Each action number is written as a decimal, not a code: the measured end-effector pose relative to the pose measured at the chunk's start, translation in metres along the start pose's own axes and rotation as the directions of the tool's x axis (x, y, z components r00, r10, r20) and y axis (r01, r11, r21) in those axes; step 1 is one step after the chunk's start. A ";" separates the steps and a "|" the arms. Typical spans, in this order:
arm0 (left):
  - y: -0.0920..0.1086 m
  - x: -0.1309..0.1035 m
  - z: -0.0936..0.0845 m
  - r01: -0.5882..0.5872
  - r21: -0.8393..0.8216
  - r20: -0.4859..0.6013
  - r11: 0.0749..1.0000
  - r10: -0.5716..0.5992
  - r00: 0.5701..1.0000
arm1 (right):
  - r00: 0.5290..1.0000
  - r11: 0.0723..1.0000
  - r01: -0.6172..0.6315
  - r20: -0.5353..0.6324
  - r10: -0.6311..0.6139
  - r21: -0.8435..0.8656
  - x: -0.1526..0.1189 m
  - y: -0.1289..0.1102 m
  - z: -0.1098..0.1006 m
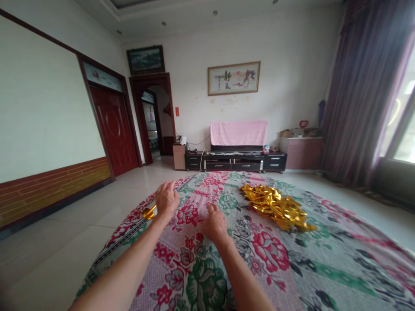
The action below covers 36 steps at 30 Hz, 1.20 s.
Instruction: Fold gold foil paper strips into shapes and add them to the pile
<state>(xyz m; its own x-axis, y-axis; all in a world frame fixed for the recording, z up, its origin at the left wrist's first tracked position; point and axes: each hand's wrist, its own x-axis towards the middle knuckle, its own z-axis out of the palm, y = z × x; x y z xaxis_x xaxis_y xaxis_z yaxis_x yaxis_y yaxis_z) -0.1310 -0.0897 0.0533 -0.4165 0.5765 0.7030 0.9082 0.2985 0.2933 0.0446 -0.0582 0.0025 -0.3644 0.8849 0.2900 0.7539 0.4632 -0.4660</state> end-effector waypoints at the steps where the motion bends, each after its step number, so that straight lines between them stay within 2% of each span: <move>1: -0.013 0.007 -0.005 0.072 0.069 0.032 0.995 -0.074 0.997 | 0.999 0.998 0.047 -0.005 -0.047 0.045 0.000 -0.013 0.009; 2: -0.025 0.012 -0.008 0.154 0.128 0.078 0.980 -0.165 0.983 | 0.996 0.992 0.091 0.002 -0.091 0.083 0.000 -0.025 0.018; 4: -0.046 0.017 -0.010 0.267 0.213 0.225 0.940 -0.314 0.922 | 0.993 0.986 0.118 -0.014 -0.117 0.120 -0.004 -0.042 0.032; 5: -0.055 0.018 -0.009 0.298 0.240 0.266 0.924 -0.358 0.895 | 0.993 0.985 0.120 -0.026 -0.118 0.121 -0.007 -0.048 0.036; 7: -0.068 0.018 -0.004 0.327 0.277 0.279 0.904 -0.401 0.873 | 0.982 0.978 0.181 -0.068 -0.175 0.099 -0.012 -0.052 0.041; 10: -0.081 0.018 0.002 0.336 0.307 0.250 0.890 -0.416 0.874 | 0.972 0.970 0.228 -0.077 -0.222 0.089 -0.018 -0.050 0.042; 14: -0.089 0.020 0.004 0.345 0.306 0.316 0.887 -0.437 0.842 | 0.969 0.964 0.238 -0.101 -0.227 0.121 -0.019 -0.047 0.043; 24: -0.089 0.017 0.008 0.353 0.305 0.398 0.884 -0.455 0.796 | 0.962 0.954 0.259 -0.127 -0.241 0.149 -0.019 -0.048 0.044; 26: -0.084 0.014 0.007 0.334 0.308 0.397 0.891 -0.440 0.805 | 0.963 0.957 0.256 -0.124 -0.239 0.140 -0.019 -0.047 0.044; 28: -0.076 0.009 0.006 0.274 0.307 0.356 0.911 -0.377 0.855 | 0.963 0.957 0.253 -0.129 -0.236 0.140 -0.019 -0.047 0.044; 31: -0.059 -0.001 0.007 0.137 0.270 0.301 0.953 -0.219 0.928 | 0.964 0.958 0.246 -0.137 -0.227 0.149 -0.018 -0.047 0.045; 34: -0.040 -0.012 0.012 -0.002 0.235 0.292 0.972 -0.068 0.954 | 0.967 0.959 0.237 -0.133 -0.217 0.156 -0.018 -0.048 0.044; 36: -0.029 -0.017 0.016 -0.023 0.218 0.306 0.976 -0.046 0.951 | 0.968 0.959 0.233 -0.131 -0.214 0.159 -0.019 -0.049 0.043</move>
<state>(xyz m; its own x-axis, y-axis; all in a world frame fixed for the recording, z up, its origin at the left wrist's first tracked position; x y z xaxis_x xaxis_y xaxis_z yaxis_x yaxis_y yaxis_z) -0.1510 -0.0954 0.0225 -0.4508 0.7670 0.4567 0.8866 0.4443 0.1288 -0.0088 -0.0953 -0.0164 -0.4421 0.7512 0.4902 0.5512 0.6586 -0.5122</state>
